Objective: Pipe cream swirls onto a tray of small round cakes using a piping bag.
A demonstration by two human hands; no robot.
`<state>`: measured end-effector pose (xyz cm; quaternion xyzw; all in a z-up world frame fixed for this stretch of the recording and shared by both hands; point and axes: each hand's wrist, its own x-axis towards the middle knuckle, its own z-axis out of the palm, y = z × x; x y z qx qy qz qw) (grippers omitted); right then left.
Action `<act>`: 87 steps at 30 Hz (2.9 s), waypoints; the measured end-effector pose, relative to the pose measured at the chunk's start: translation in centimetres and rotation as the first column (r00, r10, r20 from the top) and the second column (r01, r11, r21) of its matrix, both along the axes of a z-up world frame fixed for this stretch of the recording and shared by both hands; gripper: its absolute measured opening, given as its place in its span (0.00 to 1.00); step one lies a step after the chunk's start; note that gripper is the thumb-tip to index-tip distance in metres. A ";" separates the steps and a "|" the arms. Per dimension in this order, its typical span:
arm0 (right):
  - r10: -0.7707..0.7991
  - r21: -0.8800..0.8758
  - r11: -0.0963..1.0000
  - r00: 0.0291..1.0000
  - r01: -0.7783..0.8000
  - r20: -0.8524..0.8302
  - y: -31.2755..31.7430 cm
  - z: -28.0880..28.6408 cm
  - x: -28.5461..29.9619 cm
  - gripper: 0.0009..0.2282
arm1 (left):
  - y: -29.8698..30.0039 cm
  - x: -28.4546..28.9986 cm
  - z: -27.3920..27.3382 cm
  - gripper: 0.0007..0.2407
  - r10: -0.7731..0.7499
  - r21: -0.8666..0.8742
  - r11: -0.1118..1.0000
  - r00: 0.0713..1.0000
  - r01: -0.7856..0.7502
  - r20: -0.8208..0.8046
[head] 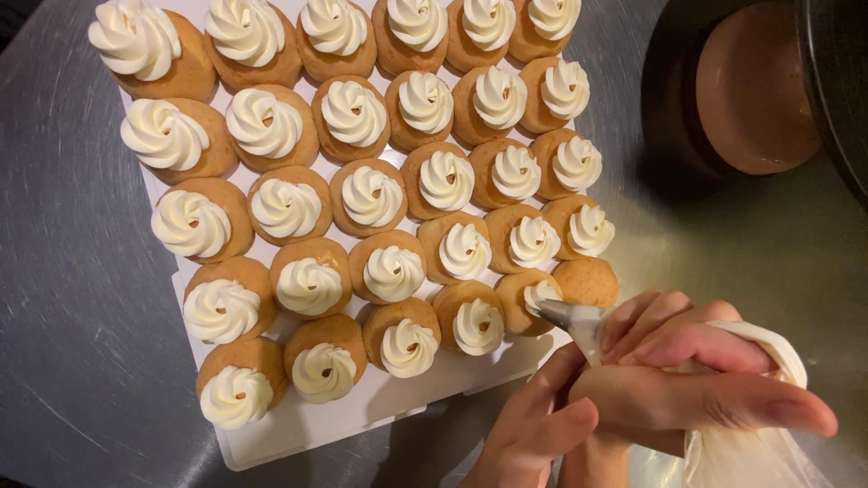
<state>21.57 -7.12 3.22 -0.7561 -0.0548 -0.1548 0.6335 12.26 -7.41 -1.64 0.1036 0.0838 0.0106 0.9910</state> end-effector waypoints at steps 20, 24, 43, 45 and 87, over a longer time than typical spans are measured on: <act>-0.019 -0.080 0.997 1.000 0.018 -0.012 -2.2 -1.0 -0.3 0.37 | -4.1 -0.8 -2.7 0.35 -0.044 -0.003 0.999 0.997 0.044 -0.064; -0.035 -0.053 0.998 0.999 0.037 0.038 -2.3 -1.3 0.2 0.35 | -3.7 0.0 -2.1 0.33 -0.016 0.013 1.000 1.000 0.017 -0.015; 0.064 0.227 0.967 0.974 -0.115 0.219 -6.5 -0.8 5.4 0.23 | 0.5 4.3 6.5 0.27 0.089 0.170 0.979 0.987 -0.112 0.134; -0.253 0.296 0.930 0.964 0.219 0.079 -7.0 -0.4 6.5 0.26 | -0.7 4.9 5.7 0.32 0.021 0.359 0.932 0.996 -0.051 0.086; -0.186 -0.021 0.982 0.976 0.190 0.114 -1.8 -1.0 5.4 0.33 | -3.8 5.6 0.7 0.38 0.044 -0.033 0.998 0.998 -0.046 -0.054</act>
